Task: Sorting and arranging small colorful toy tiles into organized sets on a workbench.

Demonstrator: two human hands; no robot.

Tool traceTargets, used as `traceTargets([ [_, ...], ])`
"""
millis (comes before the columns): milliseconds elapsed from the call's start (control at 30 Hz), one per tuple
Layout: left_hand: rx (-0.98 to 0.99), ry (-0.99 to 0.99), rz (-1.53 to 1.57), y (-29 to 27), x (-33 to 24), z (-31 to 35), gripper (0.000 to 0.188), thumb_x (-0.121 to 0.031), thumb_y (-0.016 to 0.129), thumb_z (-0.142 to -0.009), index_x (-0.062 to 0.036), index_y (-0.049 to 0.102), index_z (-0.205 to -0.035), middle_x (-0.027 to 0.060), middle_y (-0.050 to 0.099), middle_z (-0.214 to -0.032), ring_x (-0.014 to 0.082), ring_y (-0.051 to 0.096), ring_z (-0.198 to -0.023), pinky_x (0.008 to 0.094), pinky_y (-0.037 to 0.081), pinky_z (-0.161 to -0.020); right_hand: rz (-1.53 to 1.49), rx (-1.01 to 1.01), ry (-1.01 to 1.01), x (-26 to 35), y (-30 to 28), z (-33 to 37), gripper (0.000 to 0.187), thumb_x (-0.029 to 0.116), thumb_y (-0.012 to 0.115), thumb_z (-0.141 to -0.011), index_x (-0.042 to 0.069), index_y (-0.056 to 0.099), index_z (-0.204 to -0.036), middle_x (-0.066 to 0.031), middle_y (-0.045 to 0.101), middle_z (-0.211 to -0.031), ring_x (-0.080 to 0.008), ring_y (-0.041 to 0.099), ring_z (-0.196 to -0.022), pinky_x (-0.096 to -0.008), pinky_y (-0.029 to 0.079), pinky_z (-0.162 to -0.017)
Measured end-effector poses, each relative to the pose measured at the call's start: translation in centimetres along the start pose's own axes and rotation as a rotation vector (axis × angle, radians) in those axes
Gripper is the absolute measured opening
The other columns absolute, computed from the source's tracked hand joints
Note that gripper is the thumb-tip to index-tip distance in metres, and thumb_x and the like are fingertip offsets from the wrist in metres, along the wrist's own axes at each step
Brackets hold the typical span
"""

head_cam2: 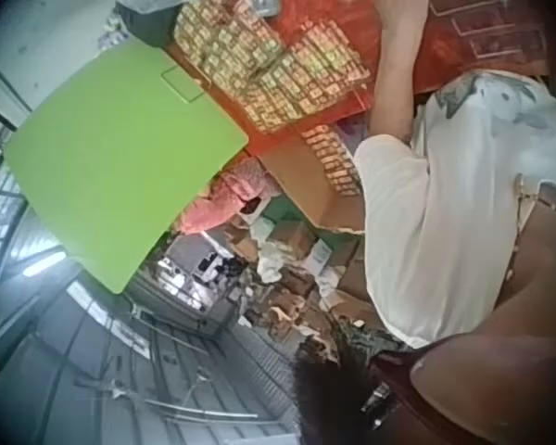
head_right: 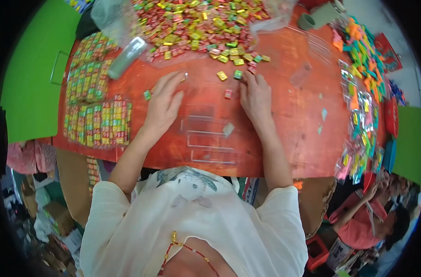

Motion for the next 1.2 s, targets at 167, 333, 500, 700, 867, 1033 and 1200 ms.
traceTargets([
  [167, 0.284, 0.030, -0.350, 6.3, -0.8, -5.2, 0.039, -0.020, 0.065, -0.086, -0.0063, 0.062, -0.123, 0.0153, 0.057, -0.111, 0.0333, 0.055, -0.110, 0.0491, 0.044, -0.091, 0.151, -0.042, -0.001, -0.7, 0.2, -1.0, 0.026, 0.020, 0.065, -0.090, 0.014, 0.064, -0.115, -0.0091, 0.059, -0.093, -0.0292, 0.061, -0.089, -0.0452, 0.045, -0.071],
  [333, 0.311, 0.126, -0.510, 9.3, 0.8, -7.1, 0.029, -0.025, 0.067, -0.084, -0.0092, 0.064, -0.108, 0.0127, 0.057, -0.104, 0.0306, 0.055, -0.104, 0.0476, 0.039, -0.082, 0.216, 0.006, -0.068, -0.1, 0.3, -1.3, 0.025, 0.021, 0.067, -0.087, 0.017, 0.065, -0.112, -0.0072, 0.059, -0.097, -0.0268, 0.060, -0.091, -0.0427, 0.044, -0.073],
  [500, 0.312, 0.205, -0.460, 8.0, 0.8, -4.8, 0.025, -0.024, 0.067, -0.085, -0.0138, 0.066, -0.108, 0.0110, 0.055, -0.100, 0.0294, 0.054, -0.101, 0.0471, 0.036, -0.084, 0.205, 0.048, -0.071, -0.1, -1.1, 0.6, 0.024, 0.019, 0.069, -0.086, 0.016, 0.066, -0.110, -0.0061, 0.058, -0.099, -0.0255, 0.059, -0.095, -0.0411, 0.042, -0.076],
  [700, 0.375, 0.274, -0.404, 7.4, -1.1, -3.3, 0.032, -0.025, 0.068, -0.086, -0.0148, 0.066, -0.117, 0.0105, 0.055, -0.102, 0.0285, 0.052, -0.102, 0.0469, 0.035, -0.088, 0.093, 0.120, -0.122, 1.6, -2.5, 2.5, 0.029, 0.017, 0.069, -0.086, 0.015, 0.065, -0.115, -0.0074, 0.061, -0.104, -0.0276, 0.059, -0.096, -0.0414, 0.042, -0.078],
  [867, 0.408, 0.134, -0.415, 8.1, -1.1, -5.7, 0.039, -0.029, 0.067, -0.087, -0.0130, 0.063, -0.122, 0.0112, 0.057, -0.101, 0.0292, 0.056, -0.100, 0.0457, 0.037, -0.085, 0.224, -0.066, -0.012, -1.6, -2.6, 0.2, 0.020, 0.020, 0.067, -0.088, 0.013, 0.065, -0.106, -0.0091, 0.059, -0.095, -0.0288, 0.060, -0.090, -0.0433, 0.042, -0.076],
  [1033, 0.212, 0.160, -0.514, 10.3, 1.7, -9.8, 0.037, -0.027, 0.066, -0.087, -0.0111, 0.062, -0.120, 0.0118, 0.059, -0.101, 0.0293, 0.060, -0.097, 0.0457, 0.042, -0.079, 0.354, 0.026, 0.083, -3.8, -2.1, 0.8, 0.018, 0.023, 0.068, -0.087, 0.010, 0.063, -0.097, -0.0093, 0.058, -0.092, -0.0284, 0.059, -0.089, -0.0437, 0.041, -0.074],
  [1200, 0.203, 0.301, -0.591, 10.9, 3.3, -11.3, 0.022, -0.023, 0.064, -0.087, -0.0096, 0.066, -0.105, 0.0107, 0.060, -0.096, 0.0281, 0.061, -0.095, 0.0437, 0.042, -0.077, 0.286, 0.112, 0.014, -0.1, -2.7, 2.8, 0.025, 0.031, 0.071, -0.086, 0.009, 0.061, -0.094, -0.0092, 0.057, -0.090, -0.0286, 0.059, -0.089, -0.0429, 0.041, -0.076],
])
Point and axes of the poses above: each hand's wrist, its own z-axis away from the middle knuckle, its own y-axis out of the palm, x = y × z, the point moved 1 cm from there along -z, towards the middle knuckle
